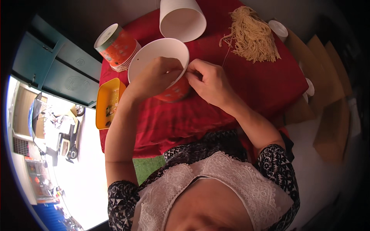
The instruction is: Attach string handles to decorative paper buckets.
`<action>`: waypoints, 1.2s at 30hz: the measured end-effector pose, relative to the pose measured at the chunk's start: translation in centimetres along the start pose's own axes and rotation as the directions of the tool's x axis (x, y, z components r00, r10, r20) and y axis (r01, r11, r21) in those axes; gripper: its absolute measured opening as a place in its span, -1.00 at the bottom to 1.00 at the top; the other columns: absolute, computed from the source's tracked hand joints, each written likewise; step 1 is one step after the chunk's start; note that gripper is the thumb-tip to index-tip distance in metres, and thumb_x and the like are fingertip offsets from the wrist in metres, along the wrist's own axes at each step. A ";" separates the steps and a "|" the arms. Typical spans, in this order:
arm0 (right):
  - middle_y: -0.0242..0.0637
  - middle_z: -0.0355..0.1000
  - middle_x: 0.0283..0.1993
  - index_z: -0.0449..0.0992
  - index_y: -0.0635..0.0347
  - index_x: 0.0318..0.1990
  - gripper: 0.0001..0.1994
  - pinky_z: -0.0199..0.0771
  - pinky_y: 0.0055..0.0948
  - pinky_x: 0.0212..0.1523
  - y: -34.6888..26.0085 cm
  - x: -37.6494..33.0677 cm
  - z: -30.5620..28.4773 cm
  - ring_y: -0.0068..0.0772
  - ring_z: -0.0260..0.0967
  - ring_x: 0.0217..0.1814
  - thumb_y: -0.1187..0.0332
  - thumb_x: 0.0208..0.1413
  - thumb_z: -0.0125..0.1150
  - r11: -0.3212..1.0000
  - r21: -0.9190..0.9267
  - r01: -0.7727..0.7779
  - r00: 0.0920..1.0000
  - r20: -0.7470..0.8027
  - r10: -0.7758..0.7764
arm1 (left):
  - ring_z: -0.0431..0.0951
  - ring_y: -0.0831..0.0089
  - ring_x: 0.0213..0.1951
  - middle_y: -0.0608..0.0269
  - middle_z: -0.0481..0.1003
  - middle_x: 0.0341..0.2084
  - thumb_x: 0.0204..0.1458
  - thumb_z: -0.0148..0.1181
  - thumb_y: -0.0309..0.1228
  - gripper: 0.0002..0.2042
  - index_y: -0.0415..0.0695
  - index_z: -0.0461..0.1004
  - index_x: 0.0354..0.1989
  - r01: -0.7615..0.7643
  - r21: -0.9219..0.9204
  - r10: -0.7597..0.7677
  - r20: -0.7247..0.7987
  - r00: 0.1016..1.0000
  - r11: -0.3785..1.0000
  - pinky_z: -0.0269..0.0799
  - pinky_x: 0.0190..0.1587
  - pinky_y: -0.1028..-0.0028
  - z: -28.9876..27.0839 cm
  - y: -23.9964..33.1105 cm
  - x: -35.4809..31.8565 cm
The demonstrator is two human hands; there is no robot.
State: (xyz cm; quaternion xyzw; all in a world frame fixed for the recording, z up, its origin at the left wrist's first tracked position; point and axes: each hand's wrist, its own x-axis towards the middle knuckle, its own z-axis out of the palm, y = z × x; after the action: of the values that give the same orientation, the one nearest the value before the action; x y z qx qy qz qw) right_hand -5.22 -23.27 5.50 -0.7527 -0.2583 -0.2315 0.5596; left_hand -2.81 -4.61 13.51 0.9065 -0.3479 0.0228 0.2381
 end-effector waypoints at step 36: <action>-0.32 0.35 -0.46 0.41 0.15 -0.44 -0.93 0.46 -0.36 -0.36 1.5 0.6 -0.8 -0.34 0.40 -0.39 0.41 -0.06 0.18 0.569 -0.657 0.495 0.847 0.217 -0.486 | 0.55 0.22 -0.53 0.06 0.55 -0.55 0.03 0.21 -0.46 -0.89 -0.24 0.59 -0.42 0.041 0.064 -0.023 -0.256 0.966 0.997 0.37 -0.43 0.32 1.6 0.2 -1.0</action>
State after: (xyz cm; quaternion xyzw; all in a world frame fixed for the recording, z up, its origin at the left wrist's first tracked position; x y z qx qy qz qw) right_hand -3.90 -24.30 5.00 -0.8051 -0.3542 -0.4518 0.1492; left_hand -3.90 -4.84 11.96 0.9091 -0.2988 0.1471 0.2501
